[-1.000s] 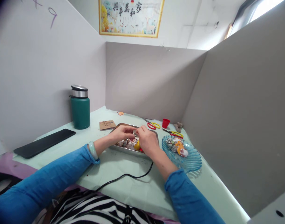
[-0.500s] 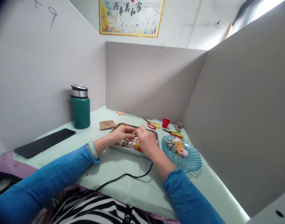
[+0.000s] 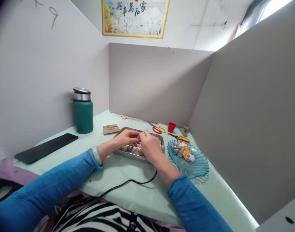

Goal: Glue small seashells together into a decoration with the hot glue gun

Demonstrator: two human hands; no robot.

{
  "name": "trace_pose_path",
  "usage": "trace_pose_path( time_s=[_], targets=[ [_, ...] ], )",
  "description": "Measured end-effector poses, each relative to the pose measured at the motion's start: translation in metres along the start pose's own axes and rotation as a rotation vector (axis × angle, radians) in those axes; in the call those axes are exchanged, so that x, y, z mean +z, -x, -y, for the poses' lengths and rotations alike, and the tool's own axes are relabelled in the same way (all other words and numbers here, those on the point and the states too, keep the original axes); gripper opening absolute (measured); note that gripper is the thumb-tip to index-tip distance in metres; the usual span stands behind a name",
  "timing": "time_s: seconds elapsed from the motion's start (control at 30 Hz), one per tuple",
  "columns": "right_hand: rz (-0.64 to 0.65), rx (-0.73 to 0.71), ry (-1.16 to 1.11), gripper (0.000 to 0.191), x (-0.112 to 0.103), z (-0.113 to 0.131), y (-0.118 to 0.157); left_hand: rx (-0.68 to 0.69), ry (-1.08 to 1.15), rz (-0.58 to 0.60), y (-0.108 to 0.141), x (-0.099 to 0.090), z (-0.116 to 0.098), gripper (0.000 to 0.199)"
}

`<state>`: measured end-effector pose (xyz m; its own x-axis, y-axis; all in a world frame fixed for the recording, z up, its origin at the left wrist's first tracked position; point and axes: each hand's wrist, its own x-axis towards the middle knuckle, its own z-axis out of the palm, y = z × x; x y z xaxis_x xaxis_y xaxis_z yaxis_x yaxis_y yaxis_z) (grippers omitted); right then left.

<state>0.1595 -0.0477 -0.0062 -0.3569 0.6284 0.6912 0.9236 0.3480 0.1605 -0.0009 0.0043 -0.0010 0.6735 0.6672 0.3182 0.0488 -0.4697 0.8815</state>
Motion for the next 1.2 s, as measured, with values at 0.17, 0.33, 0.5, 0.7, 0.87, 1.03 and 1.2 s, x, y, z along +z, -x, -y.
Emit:
trace_pose_path(
  time_s=[0.17,0.33,0.5,0.7,0.87,1.03,1.2],
  targets=[
    [0.011,-0.033,-0.016,0.016,-0.003,-0.003,-0.001,-0.019,0.031,0.01,0.0,0.0,0.0,0.039],
    [0.038,-0.055,-0.001,0.015,-0.003,-0.004,-0.001,-0.01,0.018,0.017,-0.001,-0.001,0.002,0.038],
    [-0.034,0.007,-0.174,0.02,-0.004,-0.007,0.0,-0.031,0.11,-0.034,-0.001,-0.001,0.006,0.039],
    [-0.112,0.098,-0.34,0.017,-0.009,-0.013,-0.001,-0.067,0.268,-0.128,-0.002,0.0,0.008,0.043],
    [-0.043,0.09,-0.366,0.014,-0.005,-0.012,0.0,-0.033,0.281,-0.08,-0.002,-0.001,0.012,0.047],
    [-0.047,0.083,-0.37,0.015,-0.006,-0.011,0.0,-0.036,0.234,-0.064,-0.003,-0.003,0.015,0.051],
    [-0.031,0.085,-0.332,0.012,-0.009,-0.009,0.0,-0.046,0.187,-0.037,-0.003,-0.003,0.016,0.048]
  ],
)
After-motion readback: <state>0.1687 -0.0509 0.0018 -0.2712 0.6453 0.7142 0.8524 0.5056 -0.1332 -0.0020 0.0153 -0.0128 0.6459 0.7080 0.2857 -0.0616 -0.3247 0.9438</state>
